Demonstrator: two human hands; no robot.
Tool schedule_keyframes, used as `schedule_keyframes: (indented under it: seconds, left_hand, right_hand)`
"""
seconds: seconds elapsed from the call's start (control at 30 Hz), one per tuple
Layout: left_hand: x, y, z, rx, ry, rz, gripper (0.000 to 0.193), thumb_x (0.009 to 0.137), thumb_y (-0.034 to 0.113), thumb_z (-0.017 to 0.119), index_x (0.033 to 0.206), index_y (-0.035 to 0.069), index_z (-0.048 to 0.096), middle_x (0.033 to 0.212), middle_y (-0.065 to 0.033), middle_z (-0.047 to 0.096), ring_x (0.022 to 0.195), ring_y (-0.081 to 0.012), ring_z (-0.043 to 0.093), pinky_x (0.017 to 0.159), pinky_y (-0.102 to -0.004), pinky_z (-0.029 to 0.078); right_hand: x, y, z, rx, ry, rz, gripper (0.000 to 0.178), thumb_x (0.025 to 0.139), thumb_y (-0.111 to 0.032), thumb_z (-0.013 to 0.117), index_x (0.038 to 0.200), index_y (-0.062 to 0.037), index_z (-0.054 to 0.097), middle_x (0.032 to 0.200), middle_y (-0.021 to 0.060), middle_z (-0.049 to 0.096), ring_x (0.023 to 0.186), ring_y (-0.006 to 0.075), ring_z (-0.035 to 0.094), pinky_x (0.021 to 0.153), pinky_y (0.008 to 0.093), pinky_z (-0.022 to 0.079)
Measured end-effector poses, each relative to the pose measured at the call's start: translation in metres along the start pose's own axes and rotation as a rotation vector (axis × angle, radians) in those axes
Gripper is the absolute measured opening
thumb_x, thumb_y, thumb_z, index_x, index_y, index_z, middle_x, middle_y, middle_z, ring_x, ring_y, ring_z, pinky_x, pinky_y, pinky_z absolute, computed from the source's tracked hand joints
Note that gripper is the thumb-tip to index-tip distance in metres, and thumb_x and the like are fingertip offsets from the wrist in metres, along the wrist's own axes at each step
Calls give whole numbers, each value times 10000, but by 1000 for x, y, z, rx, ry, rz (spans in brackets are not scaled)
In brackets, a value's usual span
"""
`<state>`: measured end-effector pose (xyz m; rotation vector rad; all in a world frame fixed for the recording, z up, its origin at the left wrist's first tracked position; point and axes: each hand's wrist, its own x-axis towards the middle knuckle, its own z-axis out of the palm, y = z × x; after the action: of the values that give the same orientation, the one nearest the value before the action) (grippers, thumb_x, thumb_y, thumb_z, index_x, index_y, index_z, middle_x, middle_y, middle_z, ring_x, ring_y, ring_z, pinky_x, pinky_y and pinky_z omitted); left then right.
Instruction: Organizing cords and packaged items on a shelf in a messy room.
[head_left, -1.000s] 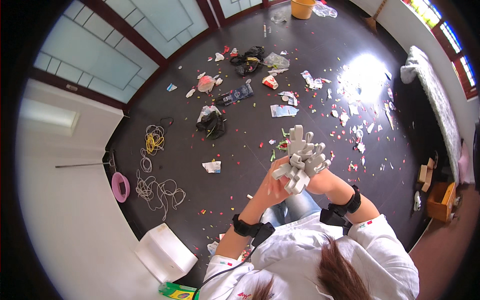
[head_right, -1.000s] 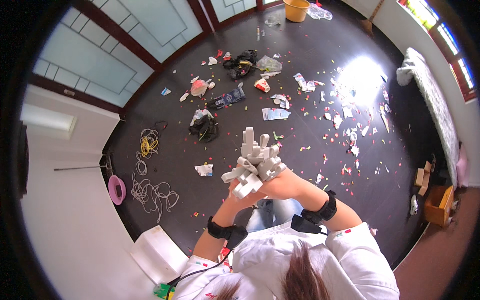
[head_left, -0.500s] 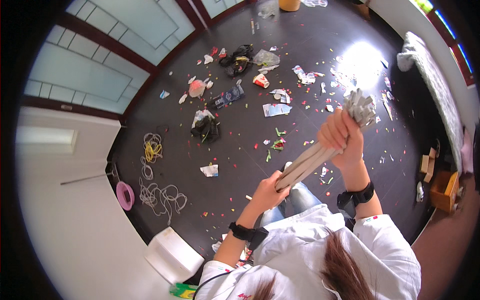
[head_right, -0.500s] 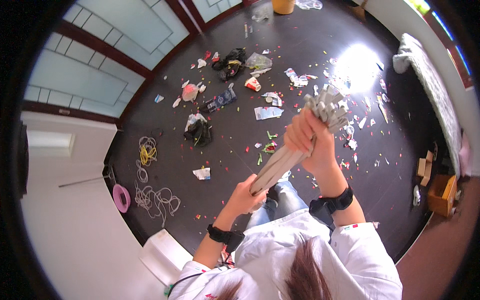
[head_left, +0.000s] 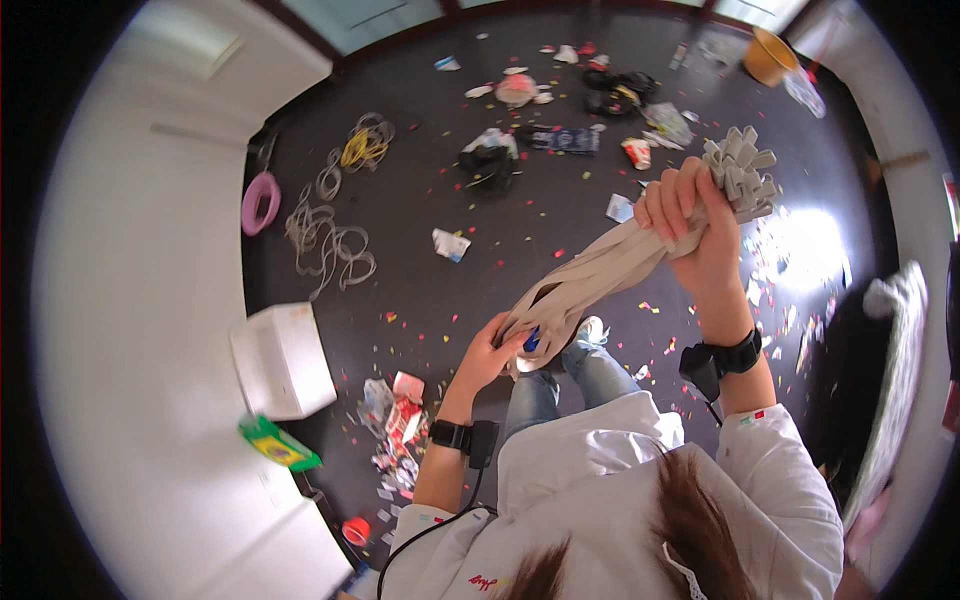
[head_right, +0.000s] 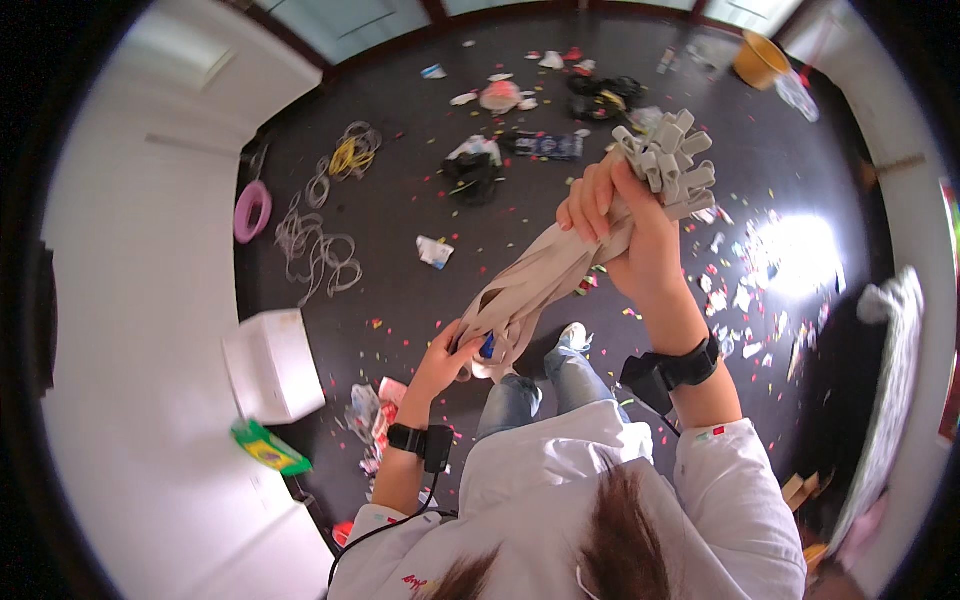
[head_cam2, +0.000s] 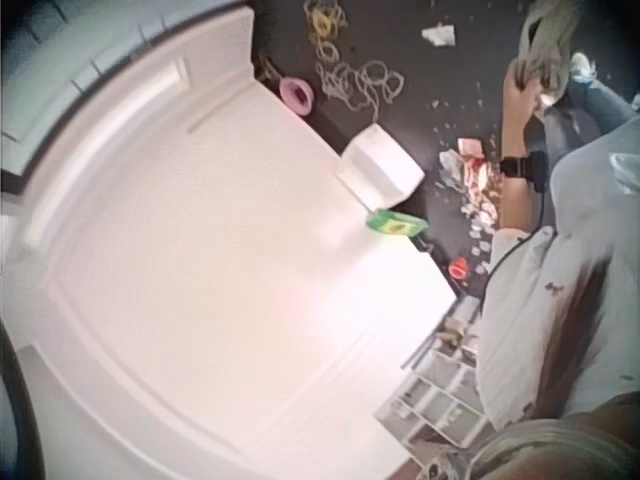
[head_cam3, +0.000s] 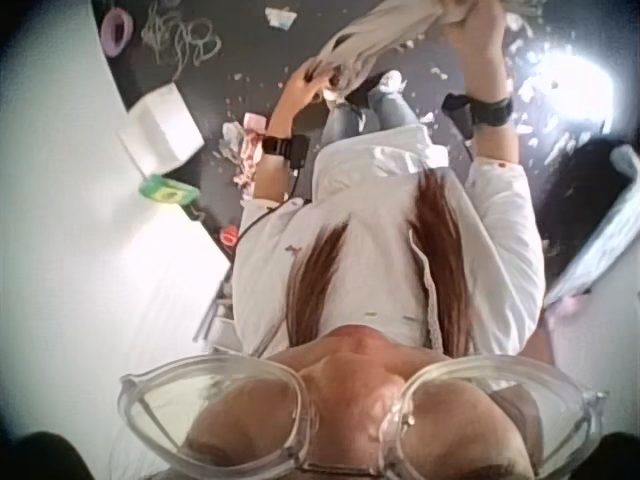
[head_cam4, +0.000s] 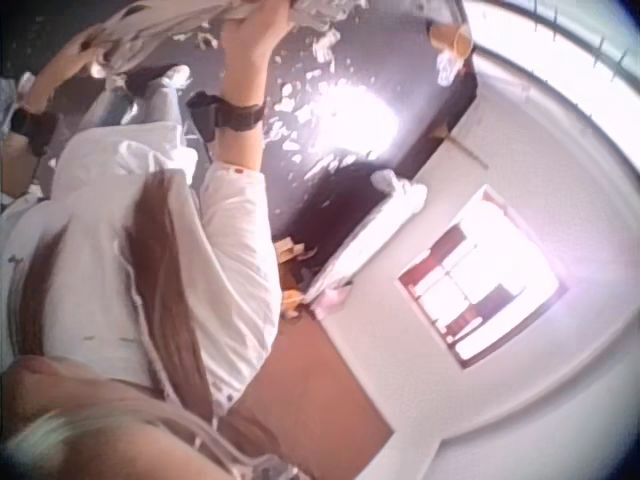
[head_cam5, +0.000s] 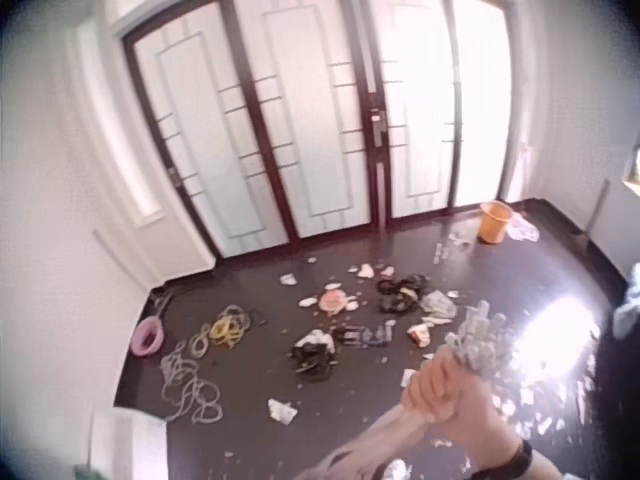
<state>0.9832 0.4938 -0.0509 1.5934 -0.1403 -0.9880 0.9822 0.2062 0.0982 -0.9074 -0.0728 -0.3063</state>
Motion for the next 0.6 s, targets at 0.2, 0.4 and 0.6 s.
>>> schedule_keyframes:
  seconds: [0.2,0.4,0.6]
  left_hand:
    - [-56,-100,-53,410,560,264,810,721,215,751,1354,33,280,1243,-170,459,1138,-238,480,963,-374,381]
    - [-143,-89,-74,223,436,387,871,666,207,780,1354,23,278,1375,-174,315,1252,-304,340,1015,-367,305]
    - [-215,-110,-82,57,1011,647,787,654,152,753,1328,85,353,1346,-135,362,1234,-317,370,1009,-364,316]
  right_hand:
    - [-19,91,80,-242,-474,275,218,885,-242,501,819,-35,495,762,58,538,749,176,544,700,319,433]
    - [-99,198,190,-662,-902,429,380,752,-23,597,1117,-24,491,1026,73,563,953,179,548,847,318,440]
    - [-175,286,272,-143,-759,862,282,872,-26,503,1148,-34,442,905,51,538,752,132,533,641,274,453]
